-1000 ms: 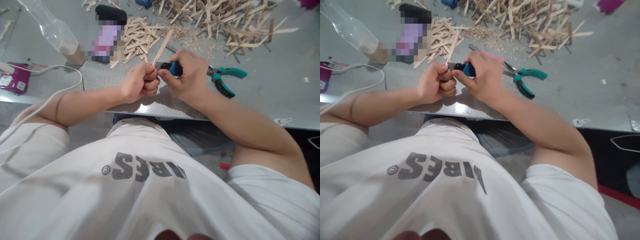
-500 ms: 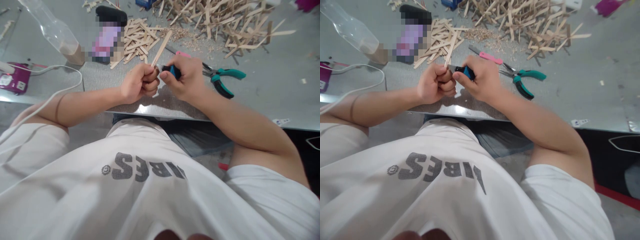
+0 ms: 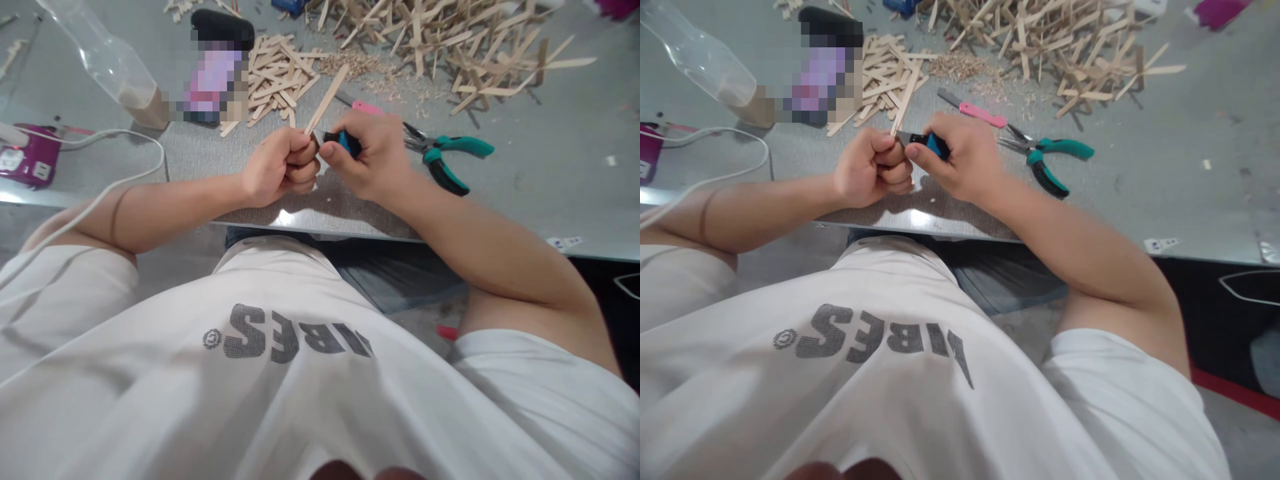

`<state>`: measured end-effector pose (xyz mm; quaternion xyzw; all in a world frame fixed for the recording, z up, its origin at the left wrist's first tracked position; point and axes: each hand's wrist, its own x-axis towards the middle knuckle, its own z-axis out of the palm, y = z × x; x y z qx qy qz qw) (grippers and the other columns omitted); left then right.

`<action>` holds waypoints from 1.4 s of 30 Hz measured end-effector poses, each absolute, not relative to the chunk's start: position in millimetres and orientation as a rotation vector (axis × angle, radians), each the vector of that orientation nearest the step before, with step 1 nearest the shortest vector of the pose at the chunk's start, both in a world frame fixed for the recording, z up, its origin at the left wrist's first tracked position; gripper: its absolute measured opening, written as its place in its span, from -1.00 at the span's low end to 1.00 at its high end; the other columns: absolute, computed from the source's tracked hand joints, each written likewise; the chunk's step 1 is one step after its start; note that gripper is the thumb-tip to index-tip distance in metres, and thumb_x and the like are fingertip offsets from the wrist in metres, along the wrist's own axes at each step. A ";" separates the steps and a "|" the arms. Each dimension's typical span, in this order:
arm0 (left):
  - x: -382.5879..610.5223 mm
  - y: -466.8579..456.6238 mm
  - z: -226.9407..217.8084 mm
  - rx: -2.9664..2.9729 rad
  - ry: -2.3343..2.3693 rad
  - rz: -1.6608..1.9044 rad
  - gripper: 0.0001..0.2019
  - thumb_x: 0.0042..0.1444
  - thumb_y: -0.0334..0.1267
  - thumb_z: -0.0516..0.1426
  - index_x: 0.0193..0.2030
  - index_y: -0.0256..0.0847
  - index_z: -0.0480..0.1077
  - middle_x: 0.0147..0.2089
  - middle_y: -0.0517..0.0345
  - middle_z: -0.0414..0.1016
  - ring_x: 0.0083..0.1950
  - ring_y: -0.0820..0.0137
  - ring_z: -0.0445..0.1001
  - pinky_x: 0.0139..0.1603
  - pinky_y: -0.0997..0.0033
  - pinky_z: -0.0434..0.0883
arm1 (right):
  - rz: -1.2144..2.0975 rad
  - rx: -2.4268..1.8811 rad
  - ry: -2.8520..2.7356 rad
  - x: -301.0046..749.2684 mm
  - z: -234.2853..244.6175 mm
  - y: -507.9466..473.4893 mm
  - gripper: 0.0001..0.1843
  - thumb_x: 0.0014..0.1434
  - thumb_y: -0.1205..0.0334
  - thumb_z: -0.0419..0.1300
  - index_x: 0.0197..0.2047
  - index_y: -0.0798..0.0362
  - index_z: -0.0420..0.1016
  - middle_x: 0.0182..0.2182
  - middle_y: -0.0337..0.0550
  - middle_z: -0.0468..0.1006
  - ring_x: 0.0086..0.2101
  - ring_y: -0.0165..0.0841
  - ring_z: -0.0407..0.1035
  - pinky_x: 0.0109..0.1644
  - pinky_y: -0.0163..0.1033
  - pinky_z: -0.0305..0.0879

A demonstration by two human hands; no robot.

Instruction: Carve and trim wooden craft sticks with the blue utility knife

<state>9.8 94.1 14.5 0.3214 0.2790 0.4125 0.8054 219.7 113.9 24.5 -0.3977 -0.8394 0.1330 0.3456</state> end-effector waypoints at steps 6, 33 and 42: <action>8.0 97.9 7.6 0.760 0.556 0.864 -0.47 0.53 -0.06 0.15 -0.39 0.06 -0.12 -0.54 0.42 -0.28 -0.48 0.45 -0.36 -0.47 0.31 -0.08 | 0.354 -1.013 -2.200 218.6 26.2 113.7 -0.08 0.39 -0.86 -0.19 -0.29 -0.17 0.38 -0.43 -0.18 0.43 -0.38 -0.20 0.28 -0.18 0.03 0.26; 3.8 97.0 30.5 0.799 0.579 0.806 -0.50 0.56 -0.16 0.06 -0.40 0.00 -0.14 -0.47 0.39 -0.28 -0.58 0.60 -0.22 -0.49 0.53 -0.01 | 0.136 -1.230 -2.159 227.3 22.3 115.8 -0.14 0.44 -0.80 -0.07 0.02 -0.22 0.60 -0.15 0.02 0.65 -0.06 0.07 0.58 0.05 0.18 0.46; -0.5 96.7 31.9 1.026 0.533 0.784 -0.49 0.49 -0.12 0.12 -0.43 -0.01 -0.10 -0.48 0.37 -0.24 -0.52 0.58 -0.22 -0.40 0.46 0.02 | 0.245 -1.174 -2.247 228.2 35.1 109.4 -0.15 0.49 -0.77 -0.15 -0.04 -0.26 0.60 -0.27 -0.05 0.64 -0.17 0.00 0.55 -0.03 0.15 0.48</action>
